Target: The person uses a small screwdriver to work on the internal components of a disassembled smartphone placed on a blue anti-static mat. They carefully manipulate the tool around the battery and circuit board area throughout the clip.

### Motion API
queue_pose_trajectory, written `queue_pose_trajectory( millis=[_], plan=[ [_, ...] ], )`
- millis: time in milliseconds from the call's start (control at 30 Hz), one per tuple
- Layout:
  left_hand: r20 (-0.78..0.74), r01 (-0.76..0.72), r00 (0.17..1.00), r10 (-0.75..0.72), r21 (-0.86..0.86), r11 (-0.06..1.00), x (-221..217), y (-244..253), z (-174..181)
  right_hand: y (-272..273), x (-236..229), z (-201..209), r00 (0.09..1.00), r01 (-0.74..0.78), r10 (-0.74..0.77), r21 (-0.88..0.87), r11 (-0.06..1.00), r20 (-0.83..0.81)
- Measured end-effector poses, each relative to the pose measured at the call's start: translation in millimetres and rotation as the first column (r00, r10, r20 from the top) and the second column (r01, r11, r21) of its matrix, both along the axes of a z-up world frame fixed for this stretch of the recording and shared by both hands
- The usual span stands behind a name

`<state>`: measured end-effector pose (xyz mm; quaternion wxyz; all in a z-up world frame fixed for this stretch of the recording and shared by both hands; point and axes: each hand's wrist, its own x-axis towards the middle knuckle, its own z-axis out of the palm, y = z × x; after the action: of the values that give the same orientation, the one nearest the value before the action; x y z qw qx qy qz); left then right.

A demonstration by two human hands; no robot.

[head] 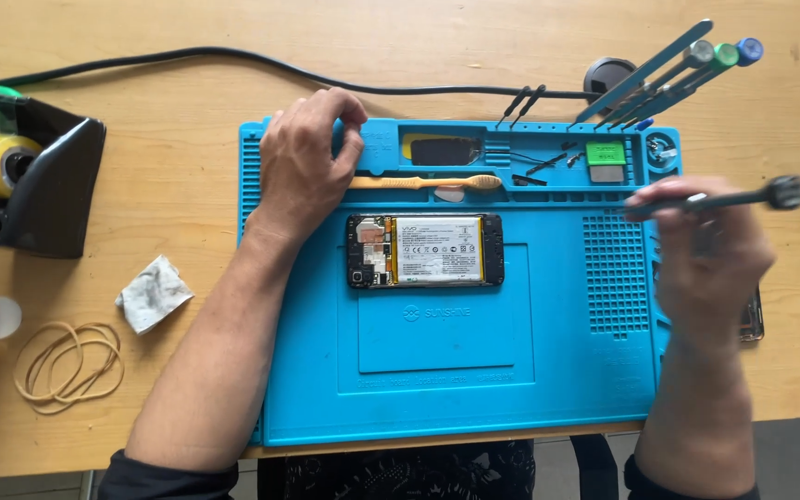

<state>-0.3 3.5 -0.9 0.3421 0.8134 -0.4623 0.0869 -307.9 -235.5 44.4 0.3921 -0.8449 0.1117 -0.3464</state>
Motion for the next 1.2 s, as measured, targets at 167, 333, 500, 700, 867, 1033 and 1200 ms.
queue_pose_trajectory(
  millis=[167, 333, 500, 700, 867, 1033, 1200],
  plan=[
    [0.002, 0.013, 1.0, -0.013, -0.018, 1.0, -1, 0, 0, 38, 16, -4, 0.974, -0.223, 0.225, -0.059, 0.973, 0.032],
    [0.0, 0.011, 1.0, -0.011, -0.028, 1.0, -1, 0, 0, 38, 15, -18, 0.927, -0.373, 0.375, -0.116, 0.921, -0.007],
    [0.009, 0.013, 1.0, -0.012, -0.034, 0.999, -1, 0, 0, 37, 11, -27, 0.93, -0.366, 0.368, -0.137, 0.92, -0.017],
    [0.024, 0.017, 1.0, -0.016, -0.041, 0.999, 0, -1, 2, 37, 10, -32, 0.92, -0.391, 0.389, -0.123, 0.912, -0.045],
    [0.006, 0.025, 1.0, -0.025, -0.03, 0.999, 0, 0, 1, 38, 11, -29, 0.922, -0.387, 0.383, -0.14, 0.911, -0.053],
    [0.009, 0.02, 1.0, -0.02, -0.031, 0.999, 0, 0, 0, 45, 15, -20, 0.928, -0.373, 0.367, -0.125, 0.919, -0.071],
    [-0.013, 0.003, 1.0, -0.003, -0.028, 1.0, -1, -1, 6, 53, 18, -7, 0.916, -0.398, 0.393, -0.049, 0.916, -0.079]
  ],
)
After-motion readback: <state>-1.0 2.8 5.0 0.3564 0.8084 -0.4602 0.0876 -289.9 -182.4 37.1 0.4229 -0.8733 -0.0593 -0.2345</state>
